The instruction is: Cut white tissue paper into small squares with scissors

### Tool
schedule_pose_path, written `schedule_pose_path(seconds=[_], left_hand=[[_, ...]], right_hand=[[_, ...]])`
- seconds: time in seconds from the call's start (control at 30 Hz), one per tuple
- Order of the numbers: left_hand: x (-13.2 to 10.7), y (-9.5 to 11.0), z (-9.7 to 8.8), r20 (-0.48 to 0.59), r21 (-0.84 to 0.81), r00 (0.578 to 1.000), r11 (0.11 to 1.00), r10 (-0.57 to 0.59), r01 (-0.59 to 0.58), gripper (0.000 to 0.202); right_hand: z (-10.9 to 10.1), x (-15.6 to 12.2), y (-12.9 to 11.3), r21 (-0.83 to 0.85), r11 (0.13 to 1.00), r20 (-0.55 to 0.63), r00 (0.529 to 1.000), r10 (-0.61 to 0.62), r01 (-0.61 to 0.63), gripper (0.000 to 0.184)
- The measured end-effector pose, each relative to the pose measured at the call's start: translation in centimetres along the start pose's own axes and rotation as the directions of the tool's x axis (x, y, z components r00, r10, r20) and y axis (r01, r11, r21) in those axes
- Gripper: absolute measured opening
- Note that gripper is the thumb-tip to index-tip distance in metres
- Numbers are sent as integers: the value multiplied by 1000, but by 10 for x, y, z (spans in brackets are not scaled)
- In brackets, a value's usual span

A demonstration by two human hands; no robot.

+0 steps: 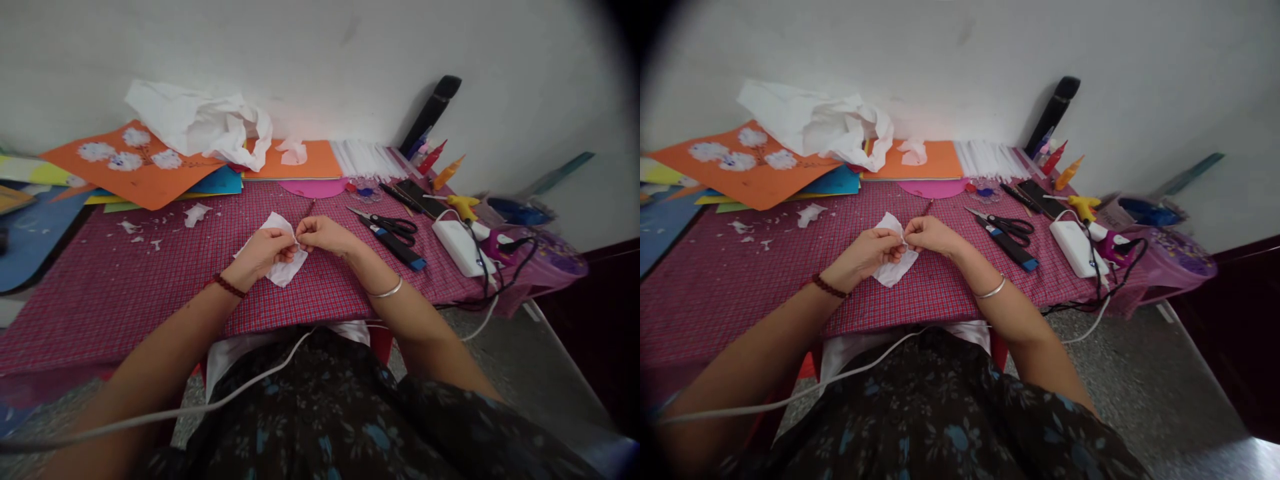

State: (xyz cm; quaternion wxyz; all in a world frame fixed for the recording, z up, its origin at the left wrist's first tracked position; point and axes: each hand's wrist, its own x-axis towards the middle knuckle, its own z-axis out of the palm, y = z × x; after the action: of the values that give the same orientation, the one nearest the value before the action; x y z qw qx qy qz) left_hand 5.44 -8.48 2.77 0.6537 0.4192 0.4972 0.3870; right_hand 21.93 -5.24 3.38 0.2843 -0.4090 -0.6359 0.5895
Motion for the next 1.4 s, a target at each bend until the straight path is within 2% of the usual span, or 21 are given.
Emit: schedule_pose_path(seconds=[0.77,1.0,1.23,1.3,1.4], left_hand=[[1,0,1,12,5,1000,1000,-13,13,19],[-2,0,1,5,22,1000,1000,-9,9,17],[-5,2,7,-44,35,999,999,22,-20,23],[-5,2,8,-51,21,998,999,25,-24,24],[-4,2,7,-59,-11,998,1000,17,-18,21]], right_hand=[[-1,-2,0,-17,1000,30,999,-26,27,11],[-3,-5,-4,-124,991,40,999,-34,39,10],[6,-5,1,-362,920,-91,977,-192,147,9],[8,-4,2,-336,932,-100,979,-178,135,11],[9,-3,2,-201,976,-83,991,-106,88,14]])
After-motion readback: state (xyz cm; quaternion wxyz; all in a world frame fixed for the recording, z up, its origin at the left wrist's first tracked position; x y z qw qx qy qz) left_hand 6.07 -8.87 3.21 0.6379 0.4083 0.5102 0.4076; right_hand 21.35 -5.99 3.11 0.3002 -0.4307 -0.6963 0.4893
